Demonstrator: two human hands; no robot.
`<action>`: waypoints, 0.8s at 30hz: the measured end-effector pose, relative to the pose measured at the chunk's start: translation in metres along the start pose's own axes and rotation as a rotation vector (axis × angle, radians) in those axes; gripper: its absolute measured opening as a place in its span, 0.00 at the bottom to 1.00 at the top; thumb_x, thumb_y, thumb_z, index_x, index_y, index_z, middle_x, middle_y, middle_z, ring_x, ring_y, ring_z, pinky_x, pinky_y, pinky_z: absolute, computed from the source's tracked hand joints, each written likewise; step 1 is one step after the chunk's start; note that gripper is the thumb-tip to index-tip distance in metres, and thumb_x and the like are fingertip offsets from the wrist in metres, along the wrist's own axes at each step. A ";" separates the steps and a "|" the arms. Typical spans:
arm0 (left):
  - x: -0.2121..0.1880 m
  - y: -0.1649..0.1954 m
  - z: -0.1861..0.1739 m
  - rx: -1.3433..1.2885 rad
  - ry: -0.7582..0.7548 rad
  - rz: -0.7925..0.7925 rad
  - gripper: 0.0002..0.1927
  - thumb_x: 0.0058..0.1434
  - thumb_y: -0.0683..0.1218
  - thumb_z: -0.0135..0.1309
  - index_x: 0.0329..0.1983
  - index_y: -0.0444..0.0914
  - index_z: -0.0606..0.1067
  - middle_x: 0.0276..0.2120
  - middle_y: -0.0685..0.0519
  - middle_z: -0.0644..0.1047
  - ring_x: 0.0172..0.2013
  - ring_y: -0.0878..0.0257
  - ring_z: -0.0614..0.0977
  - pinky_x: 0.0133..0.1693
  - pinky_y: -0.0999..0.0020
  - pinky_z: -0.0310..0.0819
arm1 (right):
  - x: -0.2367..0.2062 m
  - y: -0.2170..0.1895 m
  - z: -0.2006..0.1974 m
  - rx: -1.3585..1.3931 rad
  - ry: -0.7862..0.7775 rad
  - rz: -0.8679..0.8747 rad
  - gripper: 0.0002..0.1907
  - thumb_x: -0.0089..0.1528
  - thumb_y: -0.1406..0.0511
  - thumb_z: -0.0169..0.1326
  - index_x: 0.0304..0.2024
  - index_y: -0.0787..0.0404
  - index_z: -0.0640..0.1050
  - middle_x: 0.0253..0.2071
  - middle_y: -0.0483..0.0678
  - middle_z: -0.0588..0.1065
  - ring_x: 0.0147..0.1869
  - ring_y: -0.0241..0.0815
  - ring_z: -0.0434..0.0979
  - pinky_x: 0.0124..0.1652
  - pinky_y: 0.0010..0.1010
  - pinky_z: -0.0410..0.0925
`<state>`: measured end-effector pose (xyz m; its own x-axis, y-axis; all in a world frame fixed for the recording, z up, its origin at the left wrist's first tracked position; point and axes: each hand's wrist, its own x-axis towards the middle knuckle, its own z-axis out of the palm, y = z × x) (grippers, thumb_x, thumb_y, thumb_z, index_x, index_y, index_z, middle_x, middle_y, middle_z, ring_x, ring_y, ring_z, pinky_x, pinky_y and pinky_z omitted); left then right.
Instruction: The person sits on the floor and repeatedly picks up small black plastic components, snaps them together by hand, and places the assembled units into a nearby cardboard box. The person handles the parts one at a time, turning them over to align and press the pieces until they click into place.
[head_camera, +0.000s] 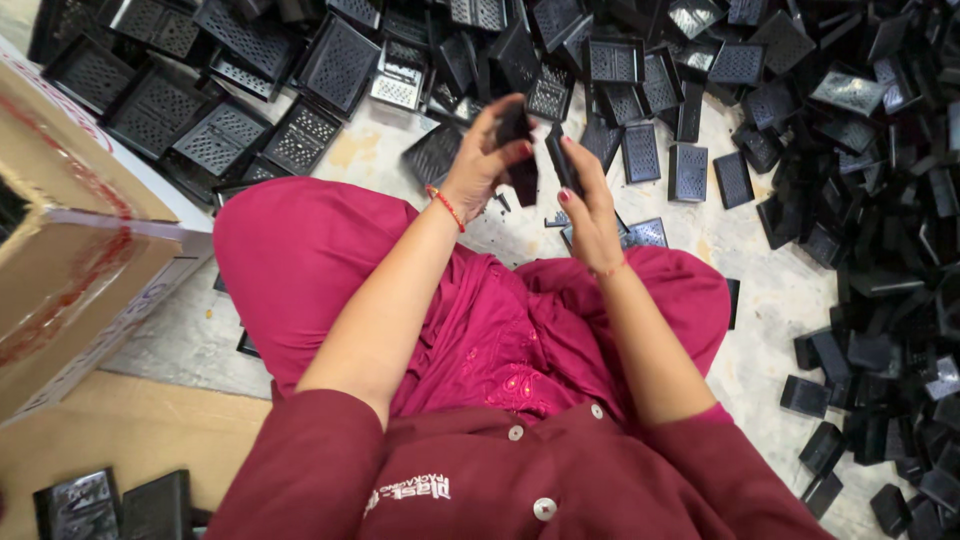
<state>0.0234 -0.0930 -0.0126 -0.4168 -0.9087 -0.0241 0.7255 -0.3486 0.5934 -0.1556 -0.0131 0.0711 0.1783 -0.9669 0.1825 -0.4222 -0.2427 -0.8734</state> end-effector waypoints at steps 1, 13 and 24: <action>-0.004 -0.001 0.004 -0.022 -0.050 -0.068 0.38 0.60 0.39 0.66 0.72 0.44 0.63 0.56 0.54 0.75 0.56 0.62 0.78 0.55 0.64 0.79 | -0.011 -0.003 -0.003 -0.059 -0.004 -0.036 0.29 0.70 0.65 0.46 0.74 0.63 0.64 0.74 0.56 0.62 0.78 0.51 0.61 0.75 0.37 0.54; -0.019 -0.010 0.012 0.059 -0.145 -0.267 0.44 0.52 0.37 0.72 0.70 0.45 0.62 0.57 0.54 0.74 0.57 0.62 0.78 0.55 0.61 0.81 | -0.037 -0.003 0.006 -0.098 0.067 -0.099 0.24 0.71 0.65 0.44 0.70 0.63 0.70 0.76 0.61 0.60 0.79 0.59 0.62 0.76 0.41 0.55; -0.020 -0.009 0.013 -0.013 -0.104 -0.342 0.43 0.55 0.36 0.70 0.71 0.46 0.62 0.59 0.55 0.73 0.58 0.63 0.78 0.56 0.63 0.81 | -0.035 0.012 0.017 -0.090 0.159 -0.086 0.23 0.71 0.65 0.43 0.68 0.64 0.72 0.74 0.61 0.63 0.79 0.59 0.63 0.76 0.42 0.56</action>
<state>0.0177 -0.0681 -0.0071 -0.6900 -0.7108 -0.1369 0.5411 -0.6321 0.5546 -0.1517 0.0194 0.0462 0.0781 -0.9408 0.3300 -0.4906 -0.3244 -0.8088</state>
